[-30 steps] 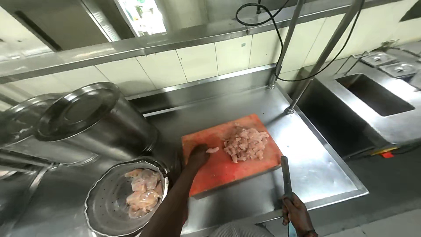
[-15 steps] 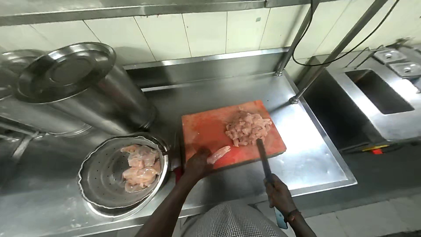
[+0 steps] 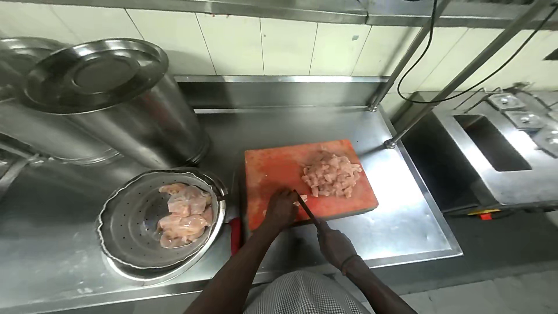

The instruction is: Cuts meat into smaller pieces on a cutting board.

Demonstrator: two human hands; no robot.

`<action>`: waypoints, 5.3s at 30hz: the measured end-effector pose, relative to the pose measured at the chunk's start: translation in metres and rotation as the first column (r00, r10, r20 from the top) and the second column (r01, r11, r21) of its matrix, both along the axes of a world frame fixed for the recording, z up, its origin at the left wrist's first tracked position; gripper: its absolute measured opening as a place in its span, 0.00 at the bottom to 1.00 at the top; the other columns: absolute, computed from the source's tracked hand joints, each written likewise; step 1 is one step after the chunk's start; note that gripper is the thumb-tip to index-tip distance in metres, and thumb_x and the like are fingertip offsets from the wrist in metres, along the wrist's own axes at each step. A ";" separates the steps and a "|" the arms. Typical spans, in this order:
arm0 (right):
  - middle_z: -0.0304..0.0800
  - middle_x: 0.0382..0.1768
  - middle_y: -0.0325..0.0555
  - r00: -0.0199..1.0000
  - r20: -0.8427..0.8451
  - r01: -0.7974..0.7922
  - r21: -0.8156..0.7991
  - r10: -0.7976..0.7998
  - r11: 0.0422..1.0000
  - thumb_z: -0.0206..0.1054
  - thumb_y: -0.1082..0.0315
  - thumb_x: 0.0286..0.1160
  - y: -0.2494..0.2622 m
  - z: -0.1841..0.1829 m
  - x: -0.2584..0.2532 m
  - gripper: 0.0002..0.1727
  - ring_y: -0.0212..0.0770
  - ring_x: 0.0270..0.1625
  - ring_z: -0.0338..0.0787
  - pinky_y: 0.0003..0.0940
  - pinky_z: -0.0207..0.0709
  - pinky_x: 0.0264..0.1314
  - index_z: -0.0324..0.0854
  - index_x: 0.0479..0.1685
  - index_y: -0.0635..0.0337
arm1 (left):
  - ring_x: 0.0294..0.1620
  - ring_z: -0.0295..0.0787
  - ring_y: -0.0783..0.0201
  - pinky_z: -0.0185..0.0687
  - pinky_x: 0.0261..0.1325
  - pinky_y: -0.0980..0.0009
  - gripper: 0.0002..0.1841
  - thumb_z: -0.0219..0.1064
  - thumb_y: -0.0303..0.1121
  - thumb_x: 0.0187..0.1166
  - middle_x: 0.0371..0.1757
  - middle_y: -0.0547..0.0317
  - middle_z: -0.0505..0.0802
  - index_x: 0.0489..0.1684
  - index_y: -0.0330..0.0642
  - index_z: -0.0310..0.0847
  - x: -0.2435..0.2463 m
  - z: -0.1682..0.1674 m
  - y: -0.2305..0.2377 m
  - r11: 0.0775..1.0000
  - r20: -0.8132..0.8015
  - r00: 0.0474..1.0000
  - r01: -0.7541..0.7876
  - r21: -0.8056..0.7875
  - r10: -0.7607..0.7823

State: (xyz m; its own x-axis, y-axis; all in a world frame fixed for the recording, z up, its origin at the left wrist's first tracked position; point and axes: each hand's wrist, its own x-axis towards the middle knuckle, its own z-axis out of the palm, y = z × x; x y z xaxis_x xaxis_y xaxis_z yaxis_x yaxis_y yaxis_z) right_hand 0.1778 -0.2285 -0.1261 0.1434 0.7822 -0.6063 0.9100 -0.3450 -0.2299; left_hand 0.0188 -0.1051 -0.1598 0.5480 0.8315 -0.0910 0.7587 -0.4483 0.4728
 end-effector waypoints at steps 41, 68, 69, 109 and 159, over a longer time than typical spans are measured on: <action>0.91 0.50 0.57 0.996 0.044 -0.070 -0.059 0.073 0.996 0.45 0.56 0.94 -0.013 -0.032 -0.009 0.22 0.59 0.56 0.93 0.56 0.84 0.58 0.65 0.77 0.55 | 0.64 0.88 0.46 0.80 0.70 0.46 0.13 0.74 0.40 0.77 0.54 0.48 0.94 0.51 0.43 0.92 -0.040 -0.029 -0.016 0.974 0.212 0.970 -0.158 0.162 0.122; 0.91 0.50 0.58 0.991 0.014 -0.134 -0.044 0.134 0.990 0.45 0.56 0.94 0.001 -0.028 -0.033 0.22 0.60 0.56 0.93 0.57 0.84 0.58 0.65 0.79 0.54 | 0.59 0.88 0.52 0.81 0.68 0.52 0.09 0.75 0.37 0.74 0.51 0.52 0.93 0.45 0.44 0.92 -0.059 -0.044 -0.025 0.958 0.360 0.923 -0.215 0.190 0.135; 0.91 0.50 0.58 0.992 0.011 -0.127 -0.061 0.127 0.990 0.46 0.56 0.93 -0.010 -0.031 -0.026 0.23 0.60 0.55 0.93 0.57 0.84 0.58 0.65 0.79 0.55 | 0.59 0.88 0.51 0.82 0.68 0.52 0.10 0.76 0.37 0.74 0.52 0.52 0.93 0.47 0.44 0.92 -0.060 -0.043 -0.026 0.958 0.362 0.922 -0.218 0.186 0.139; 0.91 0.52 0.59 0.990 0.009 -0.137 -0.138 0.140 0.981 0.45 0.55 0.94 -0.022 -0.027 -0.019 0.23 0.60 0.59 0.92 0.57 0.83 0.61 0.65 0.80 0.55 | 0.60 0.87 0.45 0.84 0.66 0.50 0.15 0.79 0.31 0.69 0.54 0.44 0.91 0.52 0.38 0.90 -0.069 -0.041 -0.039 0.932 0.452 0.861 -0.331 0.148 0.234; 0.79 0.22 0.50 0.559 -0.553 0.807 0.191 -0.618 0.559 0.54 0.62 0.92 -0.100 -0.072 0.117 0.15 0.44 0.15 0.80 0.43 0.80 0.19 0.76 0.61 0.64 | 0.75 0.76 0.33 0.78 0.71 0.39 0.33 0.79 0.30 0.69 0.78 0.33 0.77 0.79 0.46 0.77 0.029 0.017 -0.013 0.969 -0.064 0.983 -0.183 -0.167 0.175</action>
State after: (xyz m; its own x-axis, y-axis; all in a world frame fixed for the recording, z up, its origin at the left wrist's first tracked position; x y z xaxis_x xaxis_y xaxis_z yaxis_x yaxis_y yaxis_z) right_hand 0.2944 -0.3284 -0.1984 0.5949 0.6842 -0.4219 0.1861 -0.6278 -0.7558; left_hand 0.0479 -0.1177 -0.1425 0.3831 0.8853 -0.2636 0.8432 -0.2186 0.4912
